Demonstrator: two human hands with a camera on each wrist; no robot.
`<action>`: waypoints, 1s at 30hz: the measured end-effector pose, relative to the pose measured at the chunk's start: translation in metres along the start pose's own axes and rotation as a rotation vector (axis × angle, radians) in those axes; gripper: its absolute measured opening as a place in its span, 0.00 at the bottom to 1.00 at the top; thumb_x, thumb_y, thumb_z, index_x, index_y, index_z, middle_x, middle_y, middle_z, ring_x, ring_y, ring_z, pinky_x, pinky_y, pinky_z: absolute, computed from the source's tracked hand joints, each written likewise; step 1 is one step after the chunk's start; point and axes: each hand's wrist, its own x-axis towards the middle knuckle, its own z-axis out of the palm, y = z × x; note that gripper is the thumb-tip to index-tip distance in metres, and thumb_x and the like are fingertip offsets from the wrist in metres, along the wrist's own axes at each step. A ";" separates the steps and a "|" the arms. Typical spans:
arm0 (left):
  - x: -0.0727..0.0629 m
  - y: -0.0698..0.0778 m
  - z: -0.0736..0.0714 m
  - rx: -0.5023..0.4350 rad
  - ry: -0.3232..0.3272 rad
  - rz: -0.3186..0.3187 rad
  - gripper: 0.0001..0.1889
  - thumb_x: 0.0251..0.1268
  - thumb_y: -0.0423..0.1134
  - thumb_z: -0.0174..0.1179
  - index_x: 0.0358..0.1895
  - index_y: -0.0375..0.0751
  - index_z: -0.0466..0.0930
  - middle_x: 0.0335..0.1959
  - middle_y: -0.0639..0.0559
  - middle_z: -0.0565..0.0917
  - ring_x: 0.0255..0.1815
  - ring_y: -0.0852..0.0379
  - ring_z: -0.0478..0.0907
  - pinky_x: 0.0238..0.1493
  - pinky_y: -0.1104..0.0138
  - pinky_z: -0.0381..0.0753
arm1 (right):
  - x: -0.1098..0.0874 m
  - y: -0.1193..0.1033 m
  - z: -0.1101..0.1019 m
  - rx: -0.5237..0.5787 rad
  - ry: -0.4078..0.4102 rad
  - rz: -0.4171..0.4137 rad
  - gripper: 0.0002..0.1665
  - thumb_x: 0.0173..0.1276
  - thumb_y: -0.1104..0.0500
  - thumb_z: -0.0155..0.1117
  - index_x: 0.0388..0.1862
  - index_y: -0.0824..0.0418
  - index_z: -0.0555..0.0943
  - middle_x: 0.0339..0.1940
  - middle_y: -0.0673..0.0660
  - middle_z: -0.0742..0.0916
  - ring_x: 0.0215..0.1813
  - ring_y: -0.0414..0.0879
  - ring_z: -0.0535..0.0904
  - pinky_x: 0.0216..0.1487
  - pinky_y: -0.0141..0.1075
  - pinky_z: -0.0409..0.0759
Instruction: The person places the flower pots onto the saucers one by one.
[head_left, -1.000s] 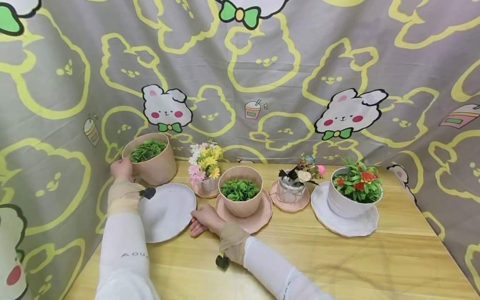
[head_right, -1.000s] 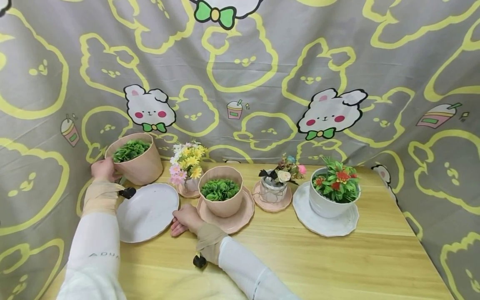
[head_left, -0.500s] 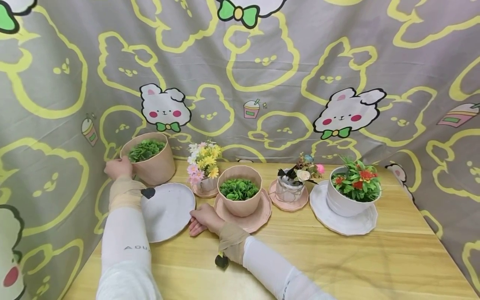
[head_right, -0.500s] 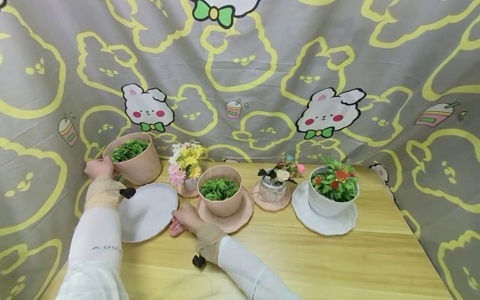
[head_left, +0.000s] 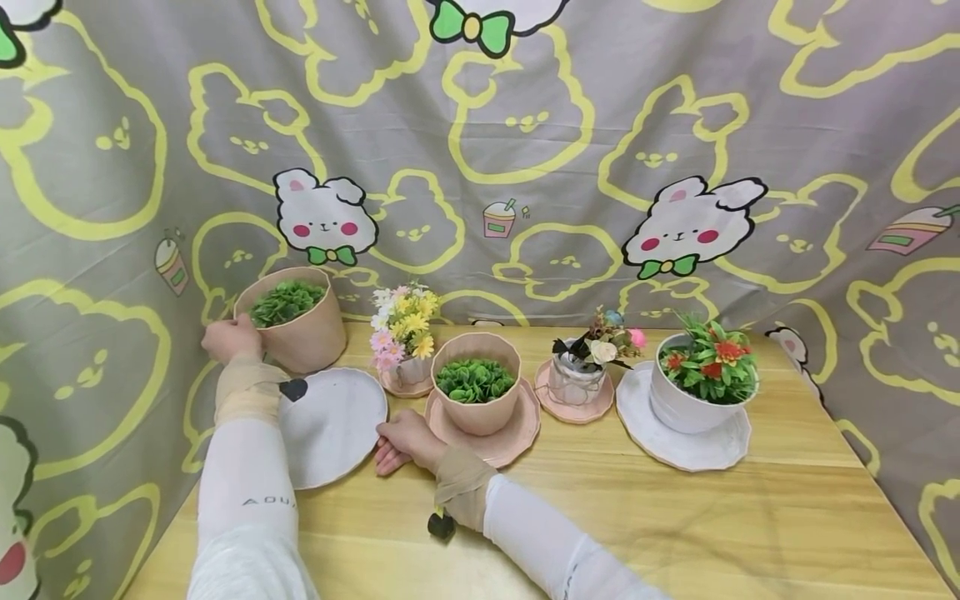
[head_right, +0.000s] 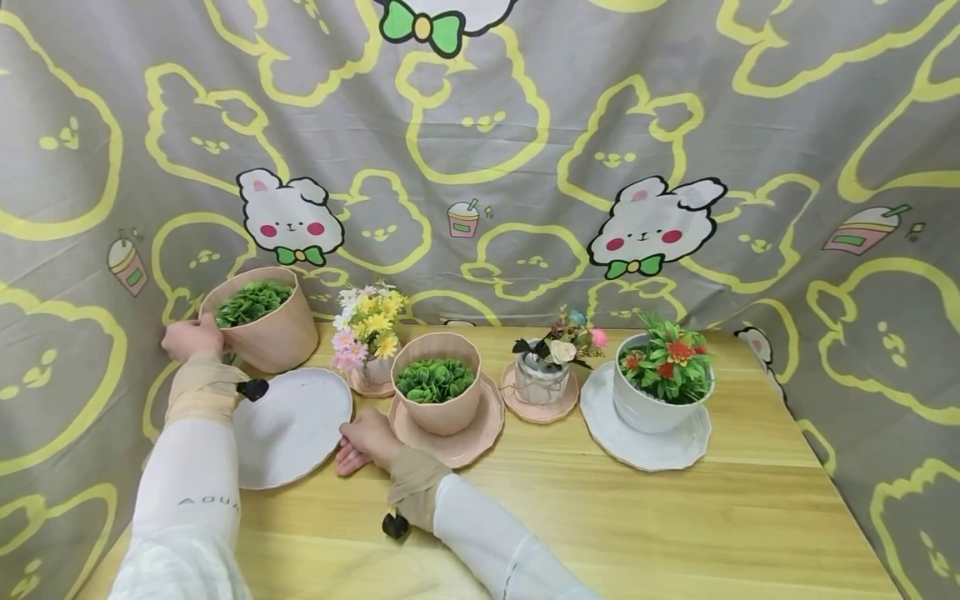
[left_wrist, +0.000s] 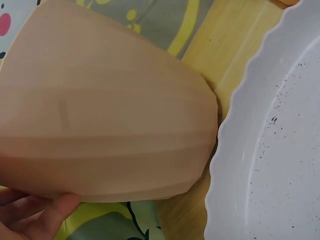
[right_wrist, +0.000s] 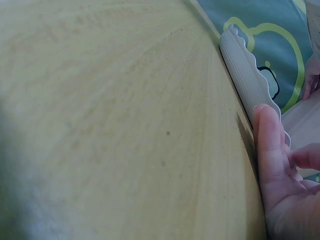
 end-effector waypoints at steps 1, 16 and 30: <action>0.000 0.000 -0.001 0.000 0.000 -0.006 0.25 0.70 0.46 0.40 0.61 0.38 0.77 0.62 0.36 0.78 0.61 0.37 0.77 0.64 0.53 0.76 | 0.000 0.000 0.001 0.003 -0.002 0.001 0.19 0.74 0.60 0.50 0.21 0.64 0.73 0.15 0.59 0.82 0.16 0.49 0.82 0.24 0.43 0.87; -0.004 0.006 -0.019 0.023 0.012 0.065 0.26 0.68 0.47 0.40 0.58 0.34 0.79 0.62 0.33 0.77 0.61 0.33 0.75 0.66 0.49 0.73 | -0.001 0.002 0.003 -0.004 0.024 -0.010 0.19 0.73 0.59 0.51 0.21 0.65 0.73 0.15 0.61 0.83 0.14 0.48 0.81 0.23 0.43 0.86; -0.018 0.005 -0.042 0.168 -0.087 0.245 0.26 0.70 0.48 0.38 0.59 0.38 0.79 0.63 0.36 0.76 0.68 0.35 0.69 0.69 0.50 0.68 | 0.000 0.001 0.000 -0.002 0.023 -0.011 0.19 0.73 0.61 0.51 0.20 0.65 0.73 0.16 0.62 0.83 0.19 0.56 0.85 0.24 0.44 0.87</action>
